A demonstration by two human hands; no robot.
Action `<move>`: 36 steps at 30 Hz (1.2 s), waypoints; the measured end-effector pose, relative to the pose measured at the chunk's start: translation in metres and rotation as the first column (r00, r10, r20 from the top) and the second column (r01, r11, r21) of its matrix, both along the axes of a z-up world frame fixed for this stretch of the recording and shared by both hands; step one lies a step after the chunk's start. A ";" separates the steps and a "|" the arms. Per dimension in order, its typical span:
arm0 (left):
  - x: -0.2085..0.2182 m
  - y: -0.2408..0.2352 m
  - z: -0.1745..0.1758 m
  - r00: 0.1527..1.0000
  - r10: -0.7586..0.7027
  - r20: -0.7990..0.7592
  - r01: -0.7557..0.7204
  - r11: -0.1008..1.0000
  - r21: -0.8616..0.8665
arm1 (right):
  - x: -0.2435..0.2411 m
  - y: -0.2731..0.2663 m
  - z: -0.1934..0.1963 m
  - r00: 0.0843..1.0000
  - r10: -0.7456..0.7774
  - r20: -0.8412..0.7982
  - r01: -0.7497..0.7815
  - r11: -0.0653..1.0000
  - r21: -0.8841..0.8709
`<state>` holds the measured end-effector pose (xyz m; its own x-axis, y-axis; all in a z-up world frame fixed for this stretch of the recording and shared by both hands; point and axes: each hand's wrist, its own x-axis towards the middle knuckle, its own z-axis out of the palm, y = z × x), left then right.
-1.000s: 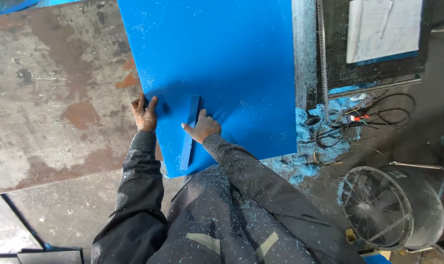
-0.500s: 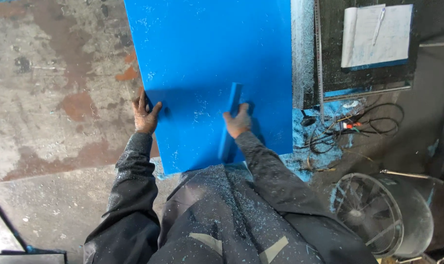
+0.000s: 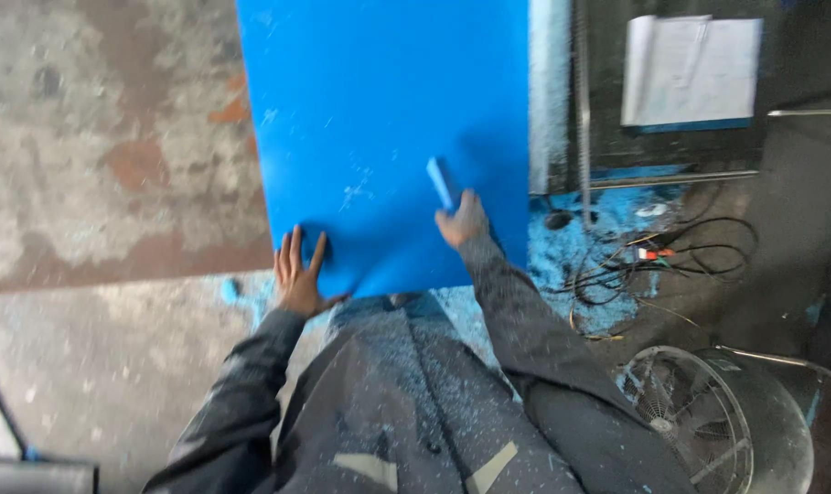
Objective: Cutting blue plastic sheets into smaller strips using a table saw.
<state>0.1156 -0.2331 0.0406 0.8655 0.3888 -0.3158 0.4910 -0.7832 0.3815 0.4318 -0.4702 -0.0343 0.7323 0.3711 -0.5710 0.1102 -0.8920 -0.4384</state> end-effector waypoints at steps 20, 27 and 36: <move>0.012 0.006 -0.004 0.878 -0.327 -0.350 0.402 0.900 0.167 | -0.051 -0.212 0.007 0.912 0.348 0.215 -0.288 0.920 -0.266; 0.020 0.009 -0.006 0.871 -0.329 -0.366 0.401 0.905 0.143 | -0.046 -0.223 -0.007 0.916 0.329 0.229 -0.273 0.931 -0.243; 0.035 0.019 -0.006 0.887 -0.312 -0.341 0.371 0.920 0.125 | -0.039 -0.210 -0.002 0.942 0.245 0.230 -0.200 0.959 -0.203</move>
